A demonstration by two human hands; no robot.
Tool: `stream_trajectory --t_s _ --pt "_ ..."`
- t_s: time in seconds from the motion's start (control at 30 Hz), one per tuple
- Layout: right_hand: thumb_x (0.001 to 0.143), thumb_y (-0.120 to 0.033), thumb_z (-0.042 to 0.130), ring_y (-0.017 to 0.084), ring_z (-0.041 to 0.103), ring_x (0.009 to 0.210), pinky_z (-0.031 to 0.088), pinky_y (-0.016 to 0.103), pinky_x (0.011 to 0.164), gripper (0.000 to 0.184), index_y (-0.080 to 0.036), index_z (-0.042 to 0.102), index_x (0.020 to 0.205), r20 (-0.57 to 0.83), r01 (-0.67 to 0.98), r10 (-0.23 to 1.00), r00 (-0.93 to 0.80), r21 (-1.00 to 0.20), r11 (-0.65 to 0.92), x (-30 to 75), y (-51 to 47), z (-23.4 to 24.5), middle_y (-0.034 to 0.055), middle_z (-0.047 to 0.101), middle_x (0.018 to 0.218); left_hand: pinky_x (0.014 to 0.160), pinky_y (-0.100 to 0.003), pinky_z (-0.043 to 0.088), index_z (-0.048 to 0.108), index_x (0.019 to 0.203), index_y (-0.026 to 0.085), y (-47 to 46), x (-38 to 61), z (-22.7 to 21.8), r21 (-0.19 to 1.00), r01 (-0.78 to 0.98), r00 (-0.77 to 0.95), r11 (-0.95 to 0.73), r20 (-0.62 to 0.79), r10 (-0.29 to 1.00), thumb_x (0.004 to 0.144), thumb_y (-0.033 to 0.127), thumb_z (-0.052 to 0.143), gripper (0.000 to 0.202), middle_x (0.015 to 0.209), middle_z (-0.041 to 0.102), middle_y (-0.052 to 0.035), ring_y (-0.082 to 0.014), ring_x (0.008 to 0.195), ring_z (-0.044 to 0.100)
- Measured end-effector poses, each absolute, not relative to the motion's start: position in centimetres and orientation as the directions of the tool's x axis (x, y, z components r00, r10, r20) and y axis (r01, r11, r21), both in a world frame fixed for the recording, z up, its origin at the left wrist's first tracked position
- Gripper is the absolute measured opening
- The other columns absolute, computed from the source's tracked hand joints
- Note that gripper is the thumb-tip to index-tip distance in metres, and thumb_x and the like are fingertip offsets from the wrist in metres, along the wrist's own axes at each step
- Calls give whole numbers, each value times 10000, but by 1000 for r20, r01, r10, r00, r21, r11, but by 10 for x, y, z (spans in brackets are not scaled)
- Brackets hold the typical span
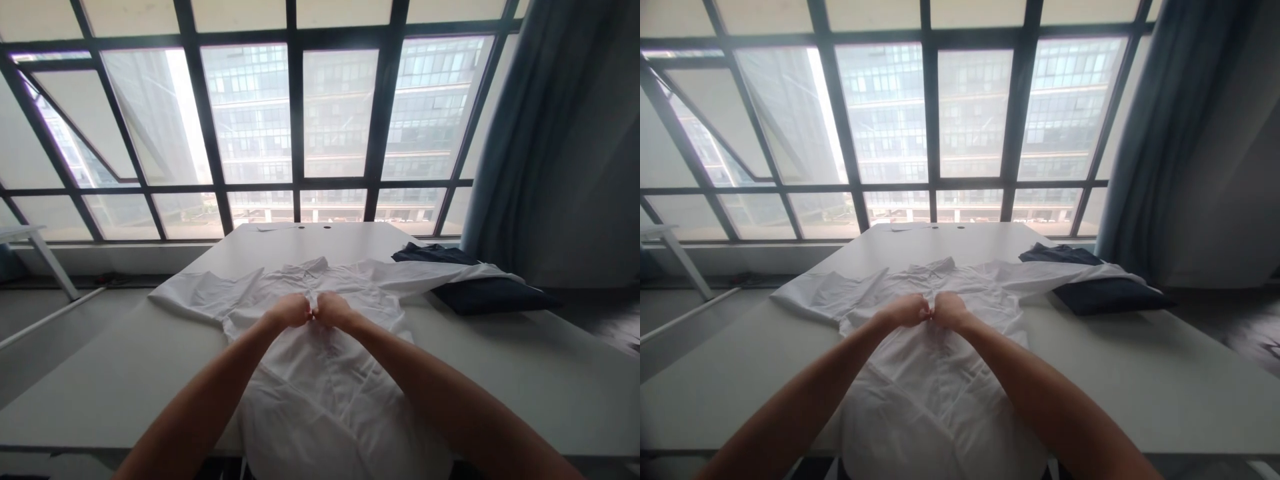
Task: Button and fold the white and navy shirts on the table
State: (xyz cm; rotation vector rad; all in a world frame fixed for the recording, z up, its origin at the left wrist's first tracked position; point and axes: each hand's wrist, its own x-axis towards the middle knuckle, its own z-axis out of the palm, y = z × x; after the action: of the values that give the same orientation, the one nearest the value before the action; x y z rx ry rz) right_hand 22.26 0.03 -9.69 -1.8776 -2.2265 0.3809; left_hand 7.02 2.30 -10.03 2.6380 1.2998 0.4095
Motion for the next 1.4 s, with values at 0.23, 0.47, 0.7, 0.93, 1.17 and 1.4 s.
stream_trajectory --t_s 0.23,0.47,0.7,0.93,1.17,1.4 --pt "859 -166 468 148 702 612 528 197 531 177 -174 581 723 22 565 988 -150 -819 104 248 -10 -108 15 704 636 656 -255 431 730 856 163 5 76 -98 430 711 531 -556 189 826 874 306 558 225 789 715 -57 -187 725 623" --pt "796 -117 530 98 585 448 441 165 431 182 -171 572 627 3 486 990 -143 -871 73 249 -8 -111 -31 620 502 582 -225 367 714 844 145 1 79 -109 494 668 521 -557 224 824 885 259 521 228 726 686 -27 -149 653 573" --pt "813 -129 526 113 589 443 424 180 395 209 -178 535 611 -97 512 982 -160 -859 -2 246 -13 -109 -25 609 515 564 -226 341 702 819 158 0 83 -115 469 709 462 -527 255 849 862 261 544 193 706 670 -20 -144 624 560" --pt "845 -125 482 90 576 464 431 170 424 129 -188 489 733 -178 458 962 -208 -887 -65 252 -14 -95 -44 601 596 627 -234 382 668 821 171 9 85 -113 467 655 511 -594 306 804 858 242 531 158 735 651 -10 -149 678 556" --pt "879 -179 486 80 552 459 415 160 429 128 -183 489 751 -185 495 952 -242 -868 -43 253 -7 -101 -47 569 589 653 -243 404 660 850 164 6 83 -121 499 615 518 -610 327 790 868 242 515 166 753 638 -12 -150 684 549" --pt "851 -243 578 70 538 474 411 146 451 154 -181 496 736 -143 533 953 -268 -846 23 256 -3 -110 -55 555 547 616 -226 385 646 829 154 1 85 -123 569 587 486 -576 321 813 845 218 521 141 708 610 7 -137 665 535"
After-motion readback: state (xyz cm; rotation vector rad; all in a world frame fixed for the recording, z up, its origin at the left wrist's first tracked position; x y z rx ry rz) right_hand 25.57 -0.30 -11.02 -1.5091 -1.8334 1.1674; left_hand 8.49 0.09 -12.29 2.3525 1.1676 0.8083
